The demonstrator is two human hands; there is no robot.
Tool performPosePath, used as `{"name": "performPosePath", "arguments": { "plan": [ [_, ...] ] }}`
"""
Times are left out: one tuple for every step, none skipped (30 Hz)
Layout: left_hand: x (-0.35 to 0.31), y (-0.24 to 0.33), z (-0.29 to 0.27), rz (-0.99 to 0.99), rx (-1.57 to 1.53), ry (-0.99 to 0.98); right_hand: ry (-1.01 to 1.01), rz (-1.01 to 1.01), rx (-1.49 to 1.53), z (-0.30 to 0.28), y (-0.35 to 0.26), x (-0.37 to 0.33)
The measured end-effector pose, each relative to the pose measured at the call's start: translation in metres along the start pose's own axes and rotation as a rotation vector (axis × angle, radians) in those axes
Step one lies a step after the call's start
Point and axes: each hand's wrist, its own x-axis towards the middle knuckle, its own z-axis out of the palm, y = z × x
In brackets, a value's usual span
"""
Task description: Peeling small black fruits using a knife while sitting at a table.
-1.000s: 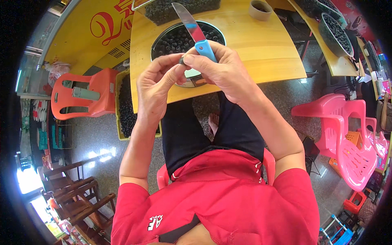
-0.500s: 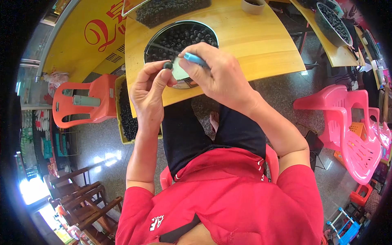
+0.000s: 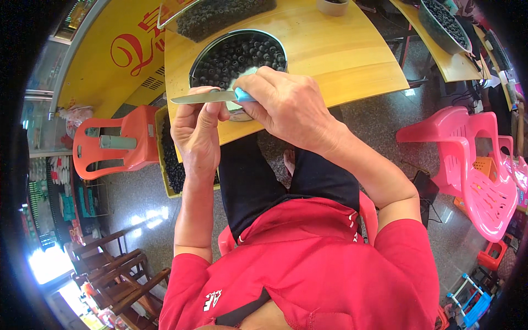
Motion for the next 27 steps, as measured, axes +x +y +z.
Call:
{"name": "performPosePath", "arguments": {
  "plan": [
    [0.000, 0.001, 0.000, 0.027, -0.006, -0.002, 0.002, 0.000, 0.000, 0.000, -0.001, 0.000],
    [0.000, 0.001, 0.000, 0.053, -0.012, -0.005, -0.005, -0.010, -0.029, -0.001, -0.002, 0.001],
    [-0.001, 0.002, -0.001, 0.054, -0.012, -0.006, -0.013, -0.020, -0.057, -0.001, -0.002, 0.001],
    [-0.002, 0.004, -0.003, 0.030, -0.038, -0.027, -0.011, -0.019, -0.060, -0.001, 0.000, 0.001],
    [-0.004, 0.006, -0.003, 0.006, -0.065, -0.048, -0.046, 0.039, -0.127, 0.000, 0.006, 0.000],
    [-0.005, 0.009, -0.001, 0.007, -0.066, -0.051, -0.082, 0.098, -0.194, 0.001, 0.011, -0.002],
    [-0.005, 0.015, 0.003, 0.081, -0.071, -0.105, -0.082, 0.096, -0.194, 0.003, 0.016, -0.003],
    [-0.005, 0.018, 0.005, 0.154, -0.077, -0.159, -0.002, 0.110, -0.152, 0.004, 0.021, -0.003],
    [-0.002, 0.018, 0.007, 0.136, -0.121, -0.156, 0.077, 0.124, -0.109, 0.005, 0.023, -0.004],
    [-0.002, 0.016, 0.005, 0.137, -0.120, -0.153, 0.076, 0.122, -0.107, 0.004, 0.021, -0.002],
    [-0.001, 0.013, 0.003, 0.063, -0.186, -0.116, 0.077, 0.210, -0.006, 0.000, 0.016, 0.002],
    [-0.001, 0.012, 0.002, -0.011, -0.253, -0.079, 0.078, 0.298, 0.095, -0.002, 0.014, 0.004],
    [0.000, 0.013, 0.003, -0.058, -0.246, -0.041, 0.079, 0.300, 0.092, -0.004, 0.013, 0.005],
    [0.003, 0.013, 0.002, -0.060, -0.248, -0.044, 0.064, 0.336, 0.143, -0.005, 0.014, 0.005],
    [0.008, 0.014, -0.001, -0.163, -0.371, -0.024, 0.050, 0.373, 0.195, -0.007, 0.014, 0.005],
    [0.012, 0.015, -0.004, -0.263, -0.489, 0.002, 0.048, 0.372, 0.198, -0.008, 0.014, 0.004],
    [0.015, 0.013, -0.008, -0.291, -0.417, 0.051, 0.049, 0.413, 0.241, -0.010, 0.015, 0.003],
    [0.020, 0.010, -0.013, -0.291, -0.416, 0.055, 0.049, 0.454, 0.285, -0.013, 0.016, 0.001],
    [0.025, 0.010, -0.019, -0.349, -0.361, 0.045, 0.047, 0.456, 0.287, -0.015, 0.018, -0.001],
    [0.030, 0.010, -0.023, -0.407, -0.307, 0.035, 0.043, 0.479, 0.285, -0.019, 0.020, -0.002],
    [0.034, 0.012, -0.025, -0.411, -0.249, 0.002, 0.040, 0.503, 0.284, -0.022, 0.021, -0.004],
    [0.040, 0.011, -0.029, -0.412, -0.248, 0.003, 0.040, 0.503, 0.285, -0.025, 0.024, -0.006],
    [0.048, 0.010, -0.032, -0.431, -0.138, -0.051, 0.019, 0.533, 0.266, -0.029, 0.027, -0.007],
    [0.054, 0.009, -0.033, -0.449, -0.028, -0.105, -0.001, 0.562, 0.247, -0.032, 0.029, -0.008],
    [0.059, 0.009, -0.028, -0.415, 0.205, -0.142, -0.001, 0.564, 0.247, -0.034, 0.030, -0.009],
    [0.065, 0.007, -0.025, -0.417, 0.205, -0.143, 0.008, 0.567, 0.248, -0.036, 0.031, -0.009],
    [0.071, 0.004, -0.023, -0.456, 0.338, -0.270, 0.018, 0.570, 0.249, -0.037, 0.032, -0.010]
  ]
}}
